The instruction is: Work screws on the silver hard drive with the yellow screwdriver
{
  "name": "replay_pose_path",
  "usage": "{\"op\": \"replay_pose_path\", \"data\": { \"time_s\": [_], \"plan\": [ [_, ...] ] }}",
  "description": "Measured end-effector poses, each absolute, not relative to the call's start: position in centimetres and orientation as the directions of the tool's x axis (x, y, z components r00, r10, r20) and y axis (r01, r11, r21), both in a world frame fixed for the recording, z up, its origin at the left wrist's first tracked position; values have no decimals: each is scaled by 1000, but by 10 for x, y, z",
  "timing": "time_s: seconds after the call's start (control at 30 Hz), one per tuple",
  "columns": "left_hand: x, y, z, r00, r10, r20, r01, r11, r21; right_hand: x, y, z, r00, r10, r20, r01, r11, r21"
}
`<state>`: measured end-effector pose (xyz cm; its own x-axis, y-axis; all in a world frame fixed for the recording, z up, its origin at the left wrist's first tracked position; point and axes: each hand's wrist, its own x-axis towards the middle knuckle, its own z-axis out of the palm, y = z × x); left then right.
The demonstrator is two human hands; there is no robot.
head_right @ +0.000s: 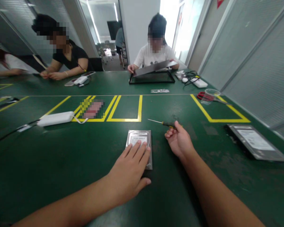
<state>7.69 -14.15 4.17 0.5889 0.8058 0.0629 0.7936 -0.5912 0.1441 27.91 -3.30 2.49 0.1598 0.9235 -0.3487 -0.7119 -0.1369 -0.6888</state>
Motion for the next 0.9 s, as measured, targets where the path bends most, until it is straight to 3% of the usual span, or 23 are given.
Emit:
{"op": "replay_pose_path", "data": {
  "time_s": [0.33, 0.53, 0.77, 0.9],
  "plan": [
    [63, -125, 29, 611, 760, 222, 721, -650, 239, 278, -34, 22, 184, 930, -319, -690, -110, -716],
    [58, -124, 26, 618, 750, 236, 700, -662, 268, 277, -37, 26, 312, 943, -118, -549, 77, -832],
    [57, -124, 25, 624, 746, 231, 696, -666, 268, 275, -46, 61, 456, 862, 219, -165, 324, -932],
    [57, -124, 25, 628, 743, 233, 692, -670, 269, 275, -49, 89, 380, 835, 399, 90, 396, -914]
  ]
}}
